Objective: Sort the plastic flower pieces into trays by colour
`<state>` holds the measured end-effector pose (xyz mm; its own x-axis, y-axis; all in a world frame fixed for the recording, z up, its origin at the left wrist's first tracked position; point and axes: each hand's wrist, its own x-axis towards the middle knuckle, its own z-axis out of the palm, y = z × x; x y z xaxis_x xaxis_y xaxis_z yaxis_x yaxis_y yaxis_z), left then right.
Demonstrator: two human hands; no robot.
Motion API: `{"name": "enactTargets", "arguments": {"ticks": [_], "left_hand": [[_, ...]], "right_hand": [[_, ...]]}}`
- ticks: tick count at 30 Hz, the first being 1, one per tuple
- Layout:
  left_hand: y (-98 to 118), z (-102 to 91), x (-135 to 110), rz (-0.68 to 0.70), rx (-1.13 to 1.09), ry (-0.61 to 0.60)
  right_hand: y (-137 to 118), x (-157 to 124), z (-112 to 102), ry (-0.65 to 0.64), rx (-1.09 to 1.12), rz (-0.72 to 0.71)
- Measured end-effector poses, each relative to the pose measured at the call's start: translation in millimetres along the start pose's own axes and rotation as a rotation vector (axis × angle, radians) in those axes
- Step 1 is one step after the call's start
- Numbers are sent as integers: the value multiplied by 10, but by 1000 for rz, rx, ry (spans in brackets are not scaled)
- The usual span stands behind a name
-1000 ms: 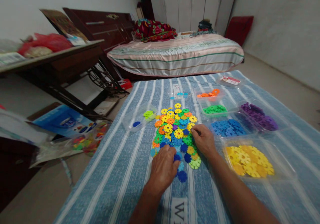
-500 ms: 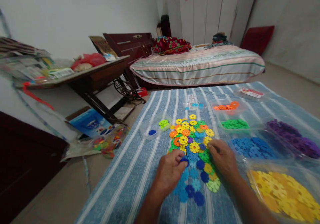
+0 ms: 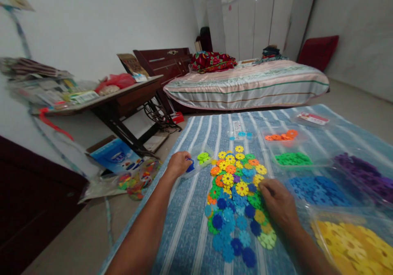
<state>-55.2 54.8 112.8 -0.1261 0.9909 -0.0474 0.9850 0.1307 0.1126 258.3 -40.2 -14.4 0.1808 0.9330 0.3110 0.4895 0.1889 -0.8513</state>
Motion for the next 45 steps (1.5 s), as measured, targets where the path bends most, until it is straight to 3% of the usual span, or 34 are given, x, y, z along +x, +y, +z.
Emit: {"name": "enactTargets", "arguments": {"ticks": [9,18,21,25,29,32,35,39,45], "left_hand": [[57,57,198,-14,183,-71],[194,-32,127,-56,304,-84],[299,-105,3,-29,334,-50],[517,-131,-305,198,205,-7],[800,-24,-745,477,-100,-172],[1010,139,-1048,606,-189,-315],[1163,333,-1243,667,-150,-359],[1268,526,-1347,713,-76,-325],[1383,532,-1373,742,51,-317]], "right_hand": [[35,8,3,-5,-32,-27],[-12,41,-5,18,-58,-52],[-19,46,-9,18,-67,-45],[-31,55,-18,15,-77,-36],[-33,68,-24,12,-82,-37],[-25,73,-26,15,-82,-39],[-14,74,-23,18,-77,-51],[-7,78,-17,21,-70,-63],[5,86,-11,21,-92,-56]]}}
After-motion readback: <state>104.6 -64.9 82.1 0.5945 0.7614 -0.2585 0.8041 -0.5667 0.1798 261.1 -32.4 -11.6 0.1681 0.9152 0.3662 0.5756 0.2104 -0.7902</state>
